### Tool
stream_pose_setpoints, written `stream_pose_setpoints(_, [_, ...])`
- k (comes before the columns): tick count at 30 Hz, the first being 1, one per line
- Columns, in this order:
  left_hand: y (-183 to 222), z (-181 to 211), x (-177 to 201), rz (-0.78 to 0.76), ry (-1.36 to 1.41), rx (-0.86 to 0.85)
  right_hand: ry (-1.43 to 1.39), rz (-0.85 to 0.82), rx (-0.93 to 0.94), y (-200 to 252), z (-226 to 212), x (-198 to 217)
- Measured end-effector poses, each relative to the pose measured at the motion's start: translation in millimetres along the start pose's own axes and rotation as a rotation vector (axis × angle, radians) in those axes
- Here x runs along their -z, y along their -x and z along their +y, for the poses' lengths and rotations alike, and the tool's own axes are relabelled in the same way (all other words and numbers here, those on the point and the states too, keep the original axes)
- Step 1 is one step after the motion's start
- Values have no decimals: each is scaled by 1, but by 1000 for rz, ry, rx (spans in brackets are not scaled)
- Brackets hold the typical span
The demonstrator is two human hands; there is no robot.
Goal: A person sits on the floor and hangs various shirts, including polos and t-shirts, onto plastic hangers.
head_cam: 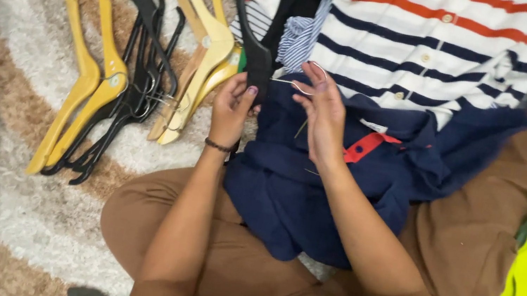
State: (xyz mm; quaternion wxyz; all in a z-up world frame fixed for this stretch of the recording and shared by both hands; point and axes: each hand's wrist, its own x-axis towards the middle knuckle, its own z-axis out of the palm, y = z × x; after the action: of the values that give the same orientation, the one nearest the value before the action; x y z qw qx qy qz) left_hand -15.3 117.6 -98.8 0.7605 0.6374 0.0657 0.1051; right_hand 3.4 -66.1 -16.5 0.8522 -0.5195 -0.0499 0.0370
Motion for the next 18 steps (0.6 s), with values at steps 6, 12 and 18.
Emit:
stream_pose_setpoints(6, [35,30,-50,-44,5,-202,187,-141,-25,42,42,14])
stream_pose_setpoints(12, [50,89,-75,-177,-59,-366,301,-78,181,33,-72,-5])
stream_pose_setpoints(18, [36,22,-57,-128,-367,-205,458,-174,158,18,-149,74])
